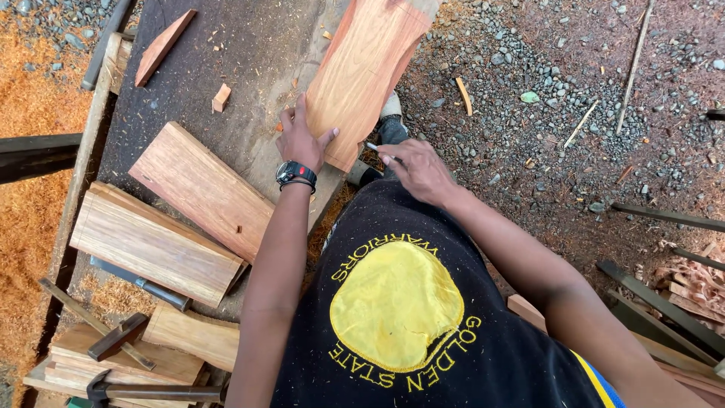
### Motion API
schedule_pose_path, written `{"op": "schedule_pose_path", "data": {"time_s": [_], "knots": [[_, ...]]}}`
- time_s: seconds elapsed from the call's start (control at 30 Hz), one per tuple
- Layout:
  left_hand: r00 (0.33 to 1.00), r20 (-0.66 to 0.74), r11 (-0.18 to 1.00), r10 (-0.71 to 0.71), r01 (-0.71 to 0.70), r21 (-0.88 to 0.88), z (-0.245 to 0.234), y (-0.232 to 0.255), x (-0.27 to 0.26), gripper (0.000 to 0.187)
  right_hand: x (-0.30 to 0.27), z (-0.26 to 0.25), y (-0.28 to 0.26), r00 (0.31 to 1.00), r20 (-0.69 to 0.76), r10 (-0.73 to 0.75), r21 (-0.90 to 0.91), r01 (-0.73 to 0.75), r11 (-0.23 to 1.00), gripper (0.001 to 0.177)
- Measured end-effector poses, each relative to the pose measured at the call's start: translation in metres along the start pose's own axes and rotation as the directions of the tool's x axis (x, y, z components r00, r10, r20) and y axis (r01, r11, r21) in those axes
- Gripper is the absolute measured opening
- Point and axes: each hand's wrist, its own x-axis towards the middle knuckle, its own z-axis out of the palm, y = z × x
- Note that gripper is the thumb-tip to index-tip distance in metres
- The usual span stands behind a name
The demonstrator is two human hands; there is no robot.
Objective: Mark and shape wooden boards using a pen, hammer, and chisel on a workbench
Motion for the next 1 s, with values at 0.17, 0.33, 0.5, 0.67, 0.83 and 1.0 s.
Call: {"op": "schedule_pose_path", "data": {"time_s": [0.17, 0.33, 0.5, 0.67, 0.83, 1.0], "knots": [[1.000, 0.003, 1.000, 0.001, -0.001, -0.001, 0.000, 0.001, -0.001, 0.115, 0.000, 0.016, -0.003, 0.999, 0.025, -0.047, 0.042, 0.046, 0.998, 0.037], [1.000, 0.012, 1.000, -0.001, 0.001, 0.002, -0.002, 0.000, -0.001, 0.116, -0.013, 0.030, 0.006, 0.993, -0.025, -0.119, -0.019, 0.118, 0.993, 0.033], [1.000, 0.009, 1.000, 0.003, -0.003, 0.007, 0.001, -0.002, 0.000, 0.116, -0.006, 0.032, -0.003, 0.993, -0.061, -0.106, -0.058, 0.102, 0.993, 0.034], [1.000, -0.010, 1.000, 0.011, -0.011, 0.014, 0.002, -0.002, 0.000, 0.117, -0.019, 0.047, -0.001, 0.989, -0.037, -0.143, -0.105, 0.139, 0.985, 0.032], [1.000, 0.002, 1.000, 0.011, -0.011, 0.028, 0.001, -0.004, 0.001, 0.116, -0.018, 0.056, 0.008, 0.994, -0.046, -0.104, -0.090, 0.099, 0.991, 0.036], [1.000, 0.012, 0.999, 0.012, -0.013, 0.036, 0.000, -0.003, 0.000, 0.117, -0.018, 0.038, -0.011, 0.994, 0.012, -0.110, -0.090, 0.111, 0.990, 0.038]]}}
